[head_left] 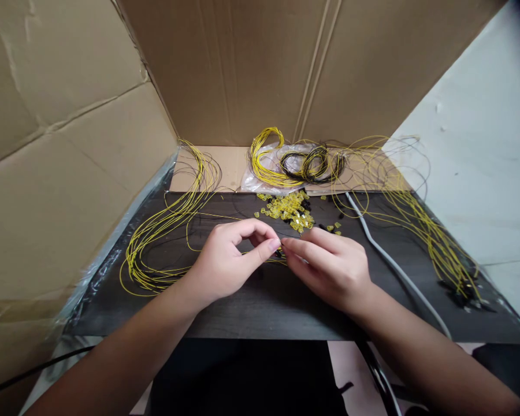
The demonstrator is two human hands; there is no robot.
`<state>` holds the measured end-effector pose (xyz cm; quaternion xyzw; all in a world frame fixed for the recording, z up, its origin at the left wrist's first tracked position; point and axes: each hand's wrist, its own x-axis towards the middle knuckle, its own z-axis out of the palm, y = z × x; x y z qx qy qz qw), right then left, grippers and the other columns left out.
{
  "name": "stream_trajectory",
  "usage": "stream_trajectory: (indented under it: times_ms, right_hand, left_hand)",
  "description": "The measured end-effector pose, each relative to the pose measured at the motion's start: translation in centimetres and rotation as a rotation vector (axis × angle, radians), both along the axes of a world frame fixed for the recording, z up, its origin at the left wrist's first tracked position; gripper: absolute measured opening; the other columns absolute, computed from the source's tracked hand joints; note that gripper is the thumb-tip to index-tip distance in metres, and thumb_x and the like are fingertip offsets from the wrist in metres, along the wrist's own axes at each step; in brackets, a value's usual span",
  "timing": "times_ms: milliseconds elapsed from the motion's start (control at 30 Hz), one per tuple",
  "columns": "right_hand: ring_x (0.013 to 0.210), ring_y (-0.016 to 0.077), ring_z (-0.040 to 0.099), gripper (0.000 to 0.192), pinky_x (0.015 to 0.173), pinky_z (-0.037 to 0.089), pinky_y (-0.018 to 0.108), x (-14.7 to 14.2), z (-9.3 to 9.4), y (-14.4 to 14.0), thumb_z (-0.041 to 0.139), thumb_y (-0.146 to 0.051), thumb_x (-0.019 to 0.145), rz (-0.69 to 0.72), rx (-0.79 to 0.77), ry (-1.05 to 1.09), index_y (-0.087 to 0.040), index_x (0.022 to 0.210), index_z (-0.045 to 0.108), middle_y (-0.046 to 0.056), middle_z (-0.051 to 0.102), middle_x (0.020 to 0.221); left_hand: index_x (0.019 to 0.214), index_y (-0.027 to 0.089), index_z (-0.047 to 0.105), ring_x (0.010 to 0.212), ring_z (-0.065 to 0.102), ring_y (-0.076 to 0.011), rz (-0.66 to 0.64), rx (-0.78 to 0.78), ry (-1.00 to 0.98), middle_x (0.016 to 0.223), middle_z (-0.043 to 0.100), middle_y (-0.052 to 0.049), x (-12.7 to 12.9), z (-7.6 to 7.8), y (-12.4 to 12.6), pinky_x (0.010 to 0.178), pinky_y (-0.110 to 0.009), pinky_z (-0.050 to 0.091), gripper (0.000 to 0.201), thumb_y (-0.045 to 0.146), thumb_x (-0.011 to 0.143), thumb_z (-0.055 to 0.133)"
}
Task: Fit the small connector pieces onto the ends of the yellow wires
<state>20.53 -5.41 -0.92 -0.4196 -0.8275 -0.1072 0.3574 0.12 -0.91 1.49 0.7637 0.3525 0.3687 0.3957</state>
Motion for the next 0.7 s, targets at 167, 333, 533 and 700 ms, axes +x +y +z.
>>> stream_trajectory:
  times_ms: [167, 333, 533, 700]
  right_hand:
    - [0.063, 0.0089, 0.055, 0.013, 0.056, 0.036, 0.025, -0.1, 0.0, 0.2, 0.065, -0.02, 0.089, -0.003, -0.02, -0.008, -0.021, 0.102, 0.066, 0.001, 0.065, 0.08]
    - [0.062, 0.0085, 0.052, 0.007, 0.059, 0.039, 0.023, -0.6, 0.3, 0.3, 0.061, -0.018, 0.09, 0.036, -0.14, 0.096, -0.02, 0.095, 0.066, 0.0, 0.061, 0.074]
    - [0.06, 0.0083, 0.052, 0.005, 0.057, 0.041, 0.022, -1.0, 1.3, 0.3, 0.06, -0.015, 0.09, 0.178, -0.308, 0.379, -0.017, 0.086, 0.062, 0.0, 0.061, 0.071]
    - [0.057, 0.0081, 0.052, 0.006, 0.054, 0.04, 0.021, -1.0, 1.6, 0.4, 0.062, -0.016, 0.089, 0.18, -0.348, 0.431, -0.017, 0.084, 0.064, -0.001, 0.061, 0.068]
  left_hand:
    - [0.086, 0.016, 0.068, 0.066, 0.061, -0.0083, -0.004, 0.015, 0.01, 0.075, 0.068, 0.001, 0.0, 0.0, 0.0, 0.065, -0.018, 0.049, 0.01, 0.024, 0.09, 0.064]
    - [0.086, 0.018, 0.069, 0.069, 0.063, -0.0096, 0.014, 0.226, 0.076, 0.077, 0.07, 0.001, -0.1, -0.2, -0.1, 0.069, -0.021, 0.049, 0.007, 0.021, 0.09, 0.064]
    - [0.105, 0.019, 0.068, 0.074, 0.062, -0.0122, 0.014, 0.569, 0.065, 0.084, 0.072, -0.002, -0.7, -0.7, 0.1, 0.078, -0.028, 0.049, 0.018, 0.018, 0.087, 0.068]
    - [0.101, 0.02, 0.068, 0.073, 0.062, -0.0122, -0.021, 0.575, 0.078, 0.086, 0.073, -0.001, -0.8, -0.6, 0.1, 0.078, -0.029, 0.049, 0.012, 0.018, 0.089, 0.066]
